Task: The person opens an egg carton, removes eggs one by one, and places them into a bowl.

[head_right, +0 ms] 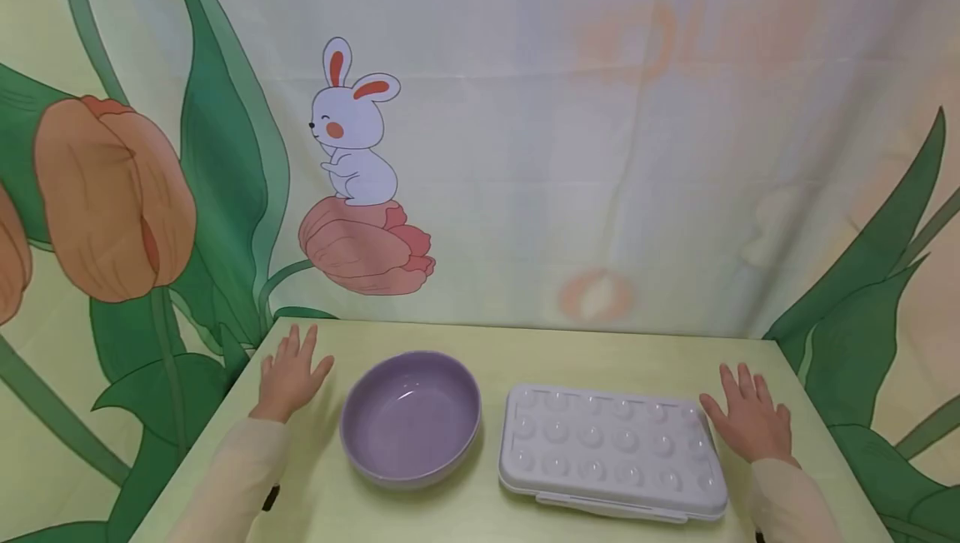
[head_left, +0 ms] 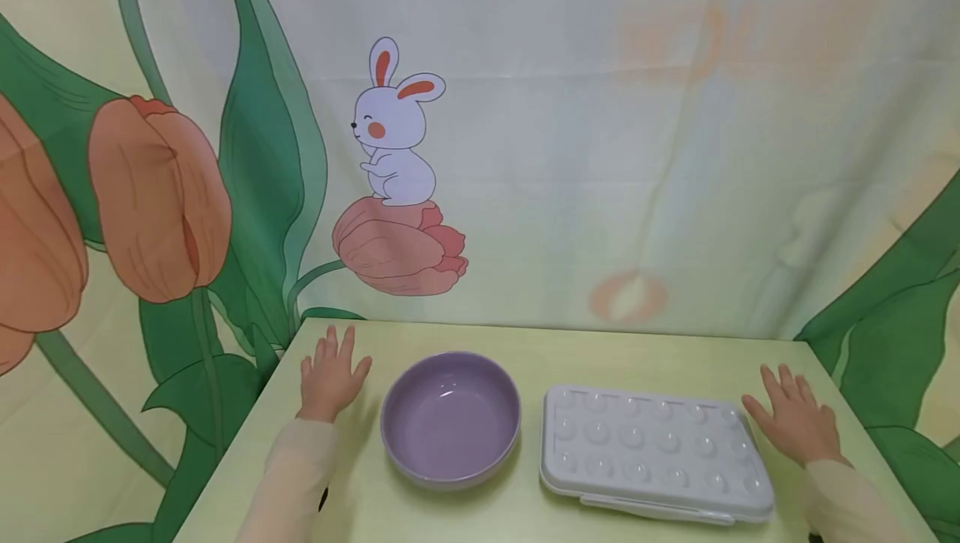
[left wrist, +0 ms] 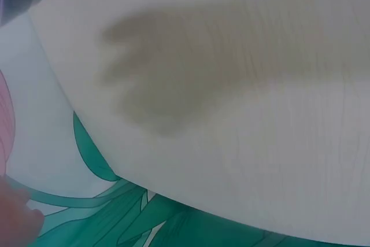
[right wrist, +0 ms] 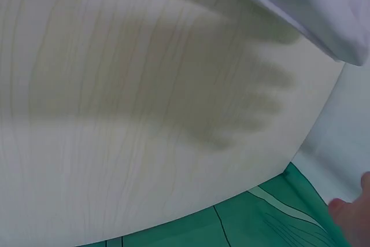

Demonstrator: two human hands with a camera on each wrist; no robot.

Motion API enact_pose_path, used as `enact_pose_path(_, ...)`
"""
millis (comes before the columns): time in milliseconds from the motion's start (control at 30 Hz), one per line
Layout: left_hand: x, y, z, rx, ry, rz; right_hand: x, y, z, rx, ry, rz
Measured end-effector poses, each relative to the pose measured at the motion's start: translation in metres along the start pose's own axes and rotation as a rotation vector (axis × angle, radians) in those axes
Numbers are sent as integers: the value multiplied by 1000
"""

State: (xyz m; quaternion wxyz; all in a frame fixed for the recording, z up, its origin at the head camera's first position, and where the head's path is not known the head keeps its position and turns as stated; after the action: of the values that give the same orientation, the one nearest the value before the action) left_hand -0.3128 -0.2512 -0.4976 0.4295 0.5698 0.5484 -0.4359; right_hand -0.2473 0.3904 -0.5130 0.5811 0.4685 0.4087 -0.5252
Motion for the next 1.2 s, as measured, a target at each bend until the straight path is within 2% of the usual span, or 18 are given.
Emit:
enact_pose_path(167,2,6,-4,18,73,0,-3,1,3,-36,-147,117)
enact_pose_path(300,3,11,-9,38,121,-20,-4,0,3,-31,-263,201)
enact_pose_path(400,3,14,-12,48,150,-41,-4,1,3,2,-328,265)
enact_pose_path(667,6,28,-17,39,251,-43,-3,5,-5,121,-644,455)
enact_pose_path(933,16,42,-12,21,394,14,5,10,-10,184,-811,550)
enact_pose_path(1200,24,54,-7,5,536,34,14,12,-10,210,-842,559)
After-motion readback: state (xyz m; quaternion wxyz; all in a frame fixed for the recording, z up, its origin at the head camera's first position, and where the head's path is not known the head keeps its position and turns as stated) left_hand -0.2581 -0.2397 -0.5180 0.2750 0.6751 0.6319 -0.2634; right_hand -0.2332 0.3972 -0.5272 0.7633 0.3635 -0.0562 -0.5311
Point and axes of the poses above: each hand's wrist, its own y-axis away from the middle knuckle, its own x-axis out of the palm, z = x × y, the point moved 2 cm from there along -y, towards the middle knuckle, and after that the axes turned 9 degrees about z, right-handed, at the moved point
